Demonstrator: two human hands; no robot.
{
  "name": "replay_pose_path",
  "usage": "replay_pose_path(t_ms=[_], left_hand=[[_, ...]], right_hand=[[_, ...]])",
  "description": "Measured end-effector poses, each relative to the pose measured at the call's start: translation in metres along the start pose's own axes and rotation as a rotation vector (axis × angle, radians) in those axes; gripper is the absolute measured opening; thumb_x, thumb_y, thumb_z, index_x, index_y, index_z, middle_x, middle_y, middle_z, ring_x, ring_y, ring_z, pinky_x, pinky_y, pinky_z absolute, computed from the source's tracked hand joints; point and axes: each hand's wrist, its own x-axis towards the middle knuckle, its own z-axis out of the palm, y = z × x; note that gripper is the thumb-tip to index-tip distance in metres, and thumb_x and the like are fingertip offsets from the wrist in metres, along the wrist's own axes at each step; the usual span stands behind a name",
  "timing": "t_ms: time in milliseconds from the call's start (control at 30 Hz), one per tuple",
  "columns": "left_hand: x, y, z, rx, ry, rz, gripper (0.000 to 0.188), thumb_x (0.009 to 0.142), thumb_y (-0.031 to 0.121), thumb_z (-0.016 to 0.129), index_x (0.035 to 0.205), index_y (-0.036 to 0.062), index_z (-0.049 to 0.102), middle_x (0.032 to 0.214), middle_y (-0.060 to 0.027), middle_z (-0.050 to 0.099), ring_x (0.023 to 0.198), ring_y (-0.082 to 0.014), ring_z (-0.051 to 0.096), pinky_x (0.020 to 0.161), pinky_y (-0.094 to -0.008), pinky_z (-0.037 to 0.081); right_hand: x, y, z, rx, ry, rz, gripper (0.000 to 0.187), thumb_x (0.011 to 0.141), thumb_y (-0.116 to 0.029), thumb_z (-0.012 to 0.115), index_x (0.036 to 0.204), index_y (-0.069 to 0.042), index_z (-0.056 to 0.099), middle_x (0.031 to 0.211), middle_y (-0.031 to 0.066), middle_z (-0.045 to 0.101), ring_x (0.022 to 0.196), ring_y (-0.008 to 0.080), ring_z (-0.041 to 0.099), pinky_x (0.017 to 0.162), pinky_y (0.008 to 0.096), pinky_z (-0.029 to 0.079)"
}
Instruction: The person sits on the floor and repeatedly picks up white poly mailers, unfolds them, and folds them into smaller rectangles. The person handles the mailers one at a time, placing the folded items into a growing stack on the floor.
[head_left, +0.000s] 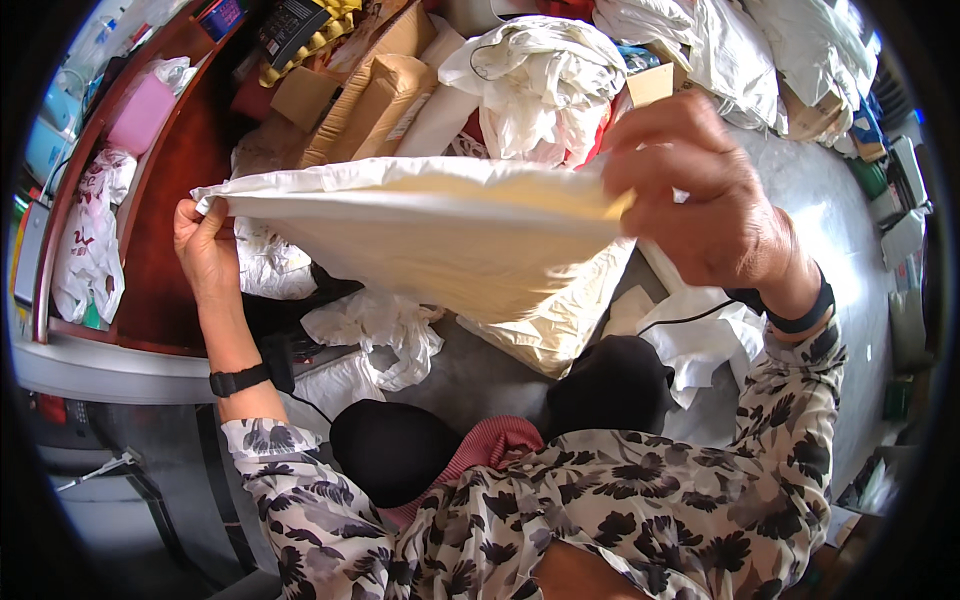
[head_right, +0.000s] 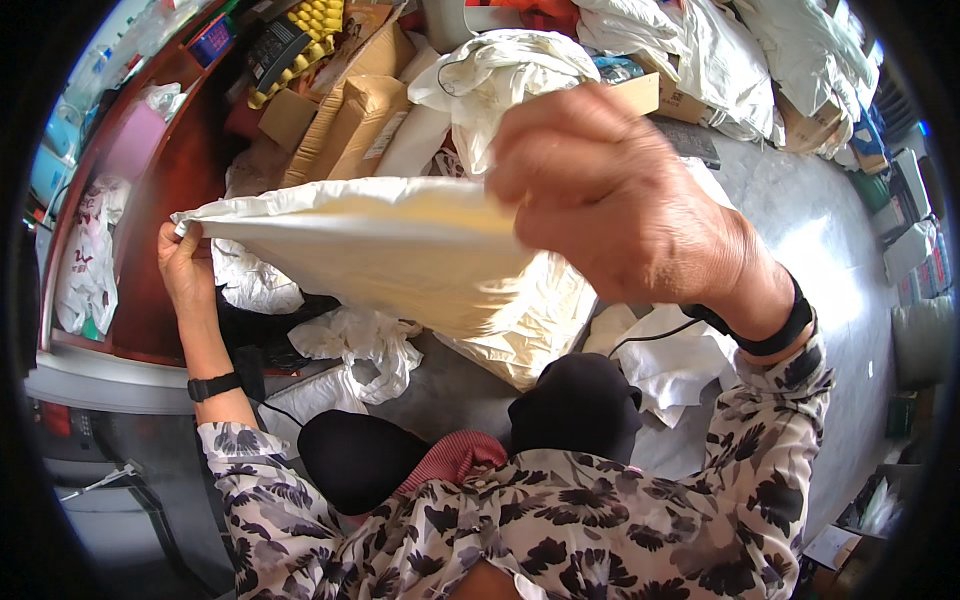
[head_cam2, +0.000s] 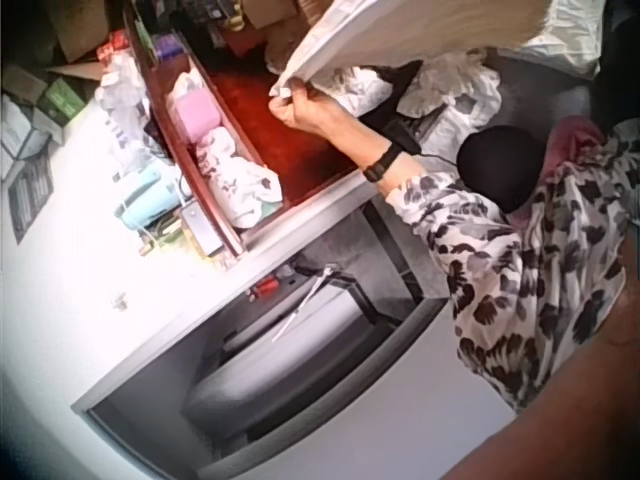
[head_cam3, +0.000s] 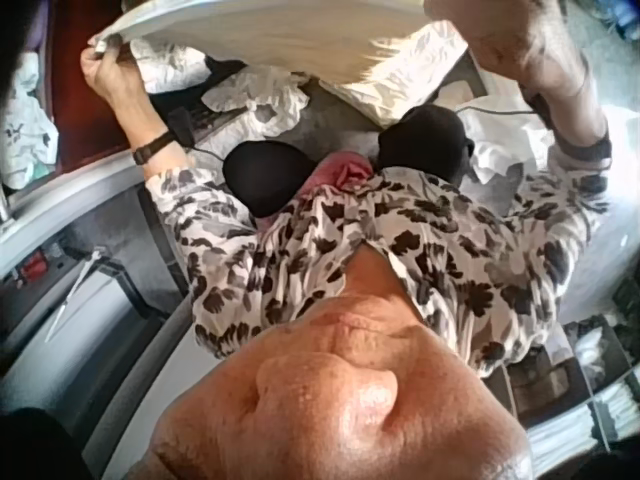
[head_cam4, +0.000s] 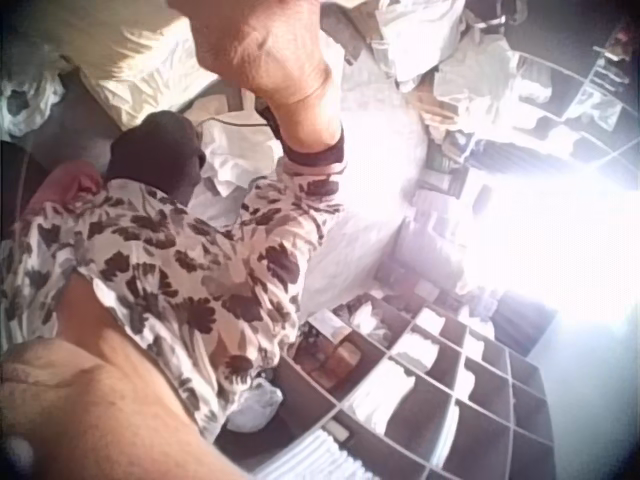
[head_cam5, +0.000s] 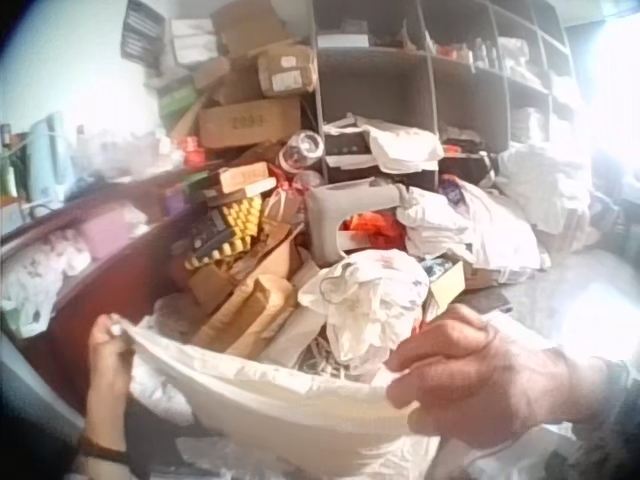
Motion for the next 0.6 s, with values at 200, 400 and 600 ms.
replay_pose_path(t_ms=[200,400,600], left_hand=[[0.008,-0.01,-0.011,-0.005,0.033,0.036,0.022,0.084,-0.006,0.07,0.079,0.0086,0.053,0.089,-0.0051,0.065,0.084,-0.0146,0.061,0.084,-0.03,0.049],[0.016,0.01,-0.013,-0.032,-0.045,0.014,0.021,0.085,-0.003,0.07,0.081,0.0085,0.053,0.096,-0.0071,0.065,0.095,-0.0189,0.062,0.093,-0.0361,0.049],[0.027,0.0,0.014,0.294,-0.273,-0.131,0.02,0.087,0.0,0.068,0.104,0.0028,0.059,0.099,-0.0065,0.065,0.088,-0.0144,0.063,0.076,-0.0278,0.051]], right_hand=[[-0.002,0.005,-0.007,-0.232,-0.071,-0.073,0.021,0.058,-0.006,0.072,0.075,-0.001,0.061,0.093,0.0098,0.063,0.097,0.0334,0.062,0.079,0.0443,0.051],[-0.003,0.008,-0.026,-0.317,-0.109,0.201,0.023,0.073,0.009,0.063,0.093,-0.002,0.061,0.119,0.0164,0.058,0.106,0.0313,0.061,0.086,0.0394,0.053],[-0.006,0.019,0.011,-0.235,0.195,0.513,0.018,0.076,0.002,0.074,0.091,-0.004,0.066,0.099,0.0097,0.059,0.089,0.0188,0.059,0.077,0.0312,0.05]])
